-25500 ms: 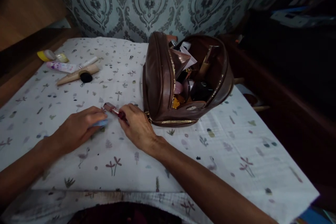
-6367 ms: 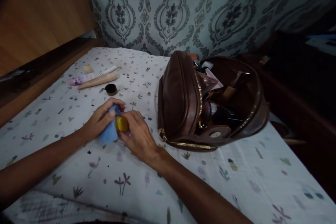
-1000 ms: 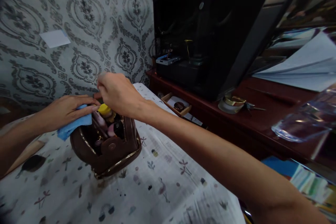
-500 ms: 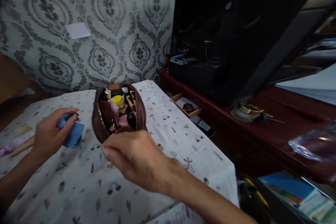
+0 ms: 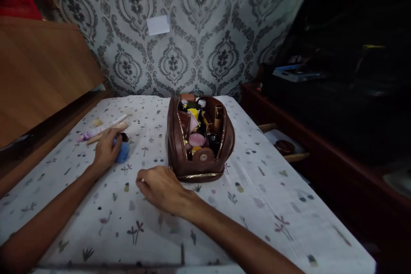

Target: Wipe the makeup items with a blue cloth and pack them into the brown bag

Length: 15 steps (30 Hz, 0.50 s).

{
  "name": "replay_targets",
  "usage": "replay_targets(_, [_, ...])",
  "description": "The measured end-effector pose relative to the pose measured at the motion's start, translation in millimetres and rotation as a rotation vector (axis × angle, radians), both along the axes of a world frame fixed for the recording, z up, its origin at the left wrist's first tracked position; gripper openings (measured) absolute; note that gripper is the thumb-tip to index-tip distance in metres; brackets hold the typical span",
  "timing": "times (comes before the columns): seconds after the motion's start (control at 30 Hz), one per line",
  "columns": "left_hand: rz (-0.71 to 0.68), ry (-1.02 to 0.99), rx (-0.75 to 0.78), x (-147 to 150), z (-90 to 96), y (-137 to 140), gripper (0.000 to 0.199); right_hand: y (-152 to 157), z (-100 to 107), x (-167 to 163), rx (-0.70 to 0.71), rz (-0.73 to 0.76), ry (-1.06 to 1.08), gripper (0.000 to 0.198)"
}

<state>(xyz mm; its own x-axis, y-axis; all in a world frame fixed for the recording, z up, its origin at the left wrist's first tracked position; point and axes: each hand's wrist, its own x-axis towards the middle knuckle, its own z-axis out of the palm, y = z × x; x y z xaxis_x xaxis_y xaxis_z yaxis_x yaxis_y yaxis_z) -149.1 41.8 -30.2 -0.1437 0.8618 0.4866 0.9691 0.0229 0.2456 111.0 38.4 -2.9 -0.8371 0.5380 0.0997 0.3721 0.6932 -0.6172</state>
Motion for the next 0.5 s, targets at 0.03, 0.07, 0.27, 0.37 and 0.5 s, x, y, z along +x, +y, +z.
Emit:
replay_targets(0.03, [0.028, -0.013, 0.002, -6.4, -1.5, 4.2, 0.044, 4.0, -2.5, -6.8, -0.050, -0.018, 0.036, 0.017])
replay_targets(0.07, [0.042, -0.019, -0.012, -12.3, -4.3, 8.4, 0.046, 8.1, -6.3, -13.5, -0.112, -0.037, 0.076, 0.017])
replay_targets(0.27, [-0.034, 0.050, -0.118, -30.1, -29.2, 21.8, 0.040, 23.8, -49.5, -37.9, -0.412, -0.174, 0.299, 0.016])
replay_targets(0.37, [-0.051, 0.086, -0.070, -30.4, -31.9, 19.6, 0.040, 23.2, -62.8, -36.5, -0.397, -0.170, 0.342, 0.015])
replay_targets(0.5, [-0.098, 0.091, -0.024, -26.3, -29.1, 12.3, 0.046, 19.9, -64.5, -32.2, -0.392, -0.162, 0.365, 0.017])
